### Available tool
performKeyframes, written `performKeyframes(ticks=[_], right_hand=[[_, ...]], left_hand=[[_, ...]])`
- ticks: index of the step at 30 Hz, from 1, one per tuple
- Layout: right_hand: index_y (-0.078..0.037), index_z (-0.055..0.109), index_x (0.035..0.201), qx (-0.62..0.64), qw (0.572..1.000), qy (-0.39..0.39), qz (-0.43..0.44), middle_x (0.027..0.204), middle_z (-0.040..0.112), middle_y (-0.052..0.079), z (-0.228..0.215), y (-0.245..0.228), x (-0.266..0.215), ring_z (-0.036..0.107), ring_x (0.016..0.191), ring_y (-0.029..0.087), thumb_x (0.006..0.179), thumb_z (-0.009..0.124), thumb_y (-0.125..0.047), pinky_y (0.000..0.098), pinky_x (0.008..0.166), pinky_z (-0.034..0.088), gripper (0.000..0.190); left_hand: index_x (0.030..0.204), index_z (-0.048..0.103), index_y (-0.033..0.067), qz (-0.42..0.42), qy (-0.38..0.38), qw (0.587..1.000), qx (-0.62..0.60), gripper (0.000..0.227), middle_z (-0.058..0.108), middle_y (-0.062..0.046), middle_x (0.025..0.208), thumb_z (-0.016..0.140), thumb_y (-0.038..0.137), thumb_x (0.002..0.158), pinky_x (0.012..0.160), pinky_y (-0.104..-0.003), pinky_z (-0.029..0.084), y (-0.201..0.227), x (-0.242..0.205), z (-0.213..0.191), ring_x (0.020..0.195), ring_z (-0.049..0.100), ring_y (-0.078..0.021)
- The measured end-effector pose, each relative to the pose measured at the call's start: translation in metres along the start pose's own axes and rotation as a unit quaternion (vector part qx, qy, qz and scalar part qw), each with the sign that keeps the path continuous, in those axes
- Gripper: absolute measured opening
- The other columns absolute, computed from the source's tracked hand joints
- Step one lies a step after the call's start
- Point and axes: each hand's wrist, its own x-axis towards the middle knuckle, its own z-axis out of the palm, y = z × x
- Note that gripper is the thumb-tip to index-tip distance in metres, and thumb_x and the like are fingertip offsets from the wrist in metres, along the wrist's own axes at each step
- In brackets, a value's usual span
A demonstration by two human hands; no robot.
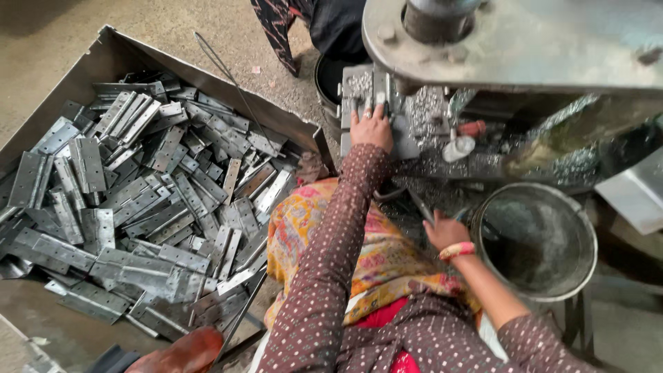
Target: The person repeatedly picks up metal brackets from a bin, places them into a manual punching machine, and operates the lever to punch holes. The processed brackets are then dropped into a pile beside the machine.
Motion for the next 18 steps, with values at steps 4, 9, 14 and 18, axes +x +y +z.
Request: performKeyframes(ticks=[4,9,14,18], right_hand=[[-0.004,0.057,0.117,0.053,0.996,-0.066,0.013,0.082,0.072,0.022,-0.039,-0.004,0.005,0.072,0.078,0.042,0.092,0.058,-0.055,0.0532,0.069,0.057,0.056],[-0.005,0.061,0.122,0.18,0.96,0.211,-0.043,0.104,0.07,0.016,-0.105,-0.021,-0.019,0.071,0.082,0.031,0.093,0.062,-0.051,0.0468,0.072,0.057,0.054],[-0.001,0.058,0.128,0.218,0.93,0.289,-0.063,0.124,0.058,0.019,-0.127,-0.032,-0.024,0.068,0.092,0.027,0.099,0.068,-0.04,0.0379,0.077,0.058,0.049],[0.003,0.055,0.132,0.235,0.922,0.298,-0.08,0.131,0.054,0.021,-0.118,-0.03,-0.033,0.065,0.1,0.029,0.101,0.068,-0.036,0.0344,0.079,0.06,0.051]], left_hand=[[0.116,0.072,0.0131,0.008,0.046,0.999,-0.012,0.031,0.048,-0.005,0.151,0.049,0.016,0.096,0.121,-0.057,0.021,0.001,0.004,0.0,0.143,0.041,-0.025],[0.111,0.073,0.0145,0.078,0.122,0.988,0.061,0.029,0.053,-0.009,0.141,0.049,0.019,0.094,0.123,-0.058,0.019,0.014,-0.045,0.003,0.141,0.041,-0.0257],[0.116,0.071,0.0082,0.062,0.26,0.957,0.11,0.03,0.06,-0.009,0.122,0.057,0.02,0.093,0.122,-0.055,0.033,0.04,-0.119,0.018,0.128,0.053,-0.0237],[0.105,0.067,0.0057,0.162,0.351,0.921,0.044,0.018,0.06,-0.011,0.119,0.062,0.02,0.094,0.109,-0.06,0.041,0.038,-0.142,0.021,0.12,0.058,-0.0266]])
